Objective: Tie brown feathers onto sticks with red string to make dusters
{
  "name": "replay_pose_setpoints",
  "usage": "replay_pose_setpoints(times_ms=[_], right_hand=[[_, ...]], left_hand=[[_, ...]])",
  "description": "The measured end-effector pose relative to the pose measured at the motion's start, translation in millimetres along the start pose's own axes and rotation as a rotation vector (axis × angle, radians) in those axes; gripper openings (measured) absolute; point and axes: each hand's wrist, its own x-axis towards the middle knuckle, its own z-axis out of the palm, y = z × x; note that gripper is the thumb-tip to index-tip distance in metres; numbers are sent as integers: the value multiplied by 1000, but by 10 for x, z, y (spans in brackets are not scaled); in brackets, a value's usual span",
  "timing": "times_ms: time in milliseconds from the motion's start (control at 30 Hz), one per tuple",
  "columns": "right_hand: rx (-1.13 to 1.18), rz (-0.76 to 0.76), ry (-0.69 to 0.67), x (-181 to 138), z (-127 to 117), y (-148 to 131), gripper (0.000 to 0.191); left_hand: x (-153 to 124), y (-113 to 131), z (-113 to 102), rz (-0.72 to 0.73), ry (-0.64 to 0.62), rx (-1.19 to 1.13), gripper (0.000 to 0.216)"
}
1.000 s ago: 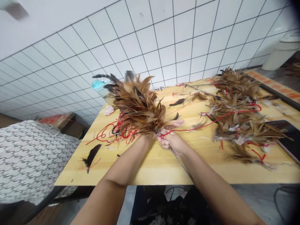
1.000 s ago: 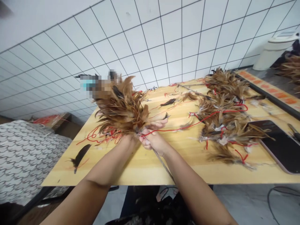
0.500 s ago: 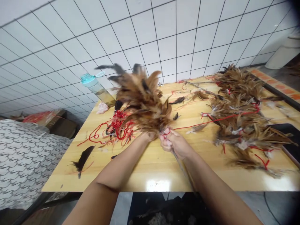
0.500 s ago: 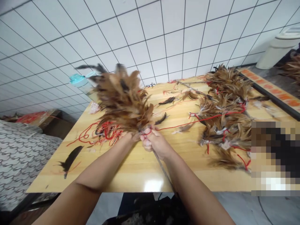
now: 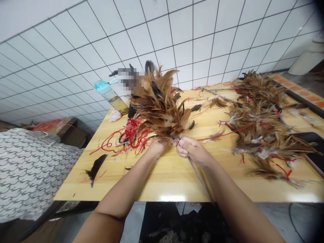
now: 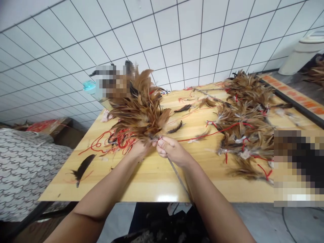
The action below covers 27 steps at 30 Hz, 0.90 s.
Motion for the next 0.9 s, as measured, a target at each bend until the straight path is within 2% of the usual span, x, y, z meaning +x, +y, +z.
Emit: replay_pose_setpoints(times_ms=[133,233,333,400,567,633,767,900], right_hand=[[-27,-7,163,75,-29,25,46],[-30,29,302,114,-77,44,49],[-15,78,342,129,-99,68,48],[4,84,347,134,-92,83,46],[39,70,418,151,-62,111,47],[21,86,432,161,-53,119,47],[-2,83,488,162,-20,106,48],[-21,91,498,144,14,73,48]], left_hand=[[-50,107,-36,32,-29,-53,29],[-111,250,-83,145,-66,-24,29],[-166,396,-78,284,-48,-57,27],[-192,460,-18,309,-45,-213,26],[-209,551,160,161,-92,-911,21],[-191,591,169,57,-99,-1101,20],[-159,645,112,-114,-80,-1232,26],[-159,614,66,-152,-53,-1233,27]])
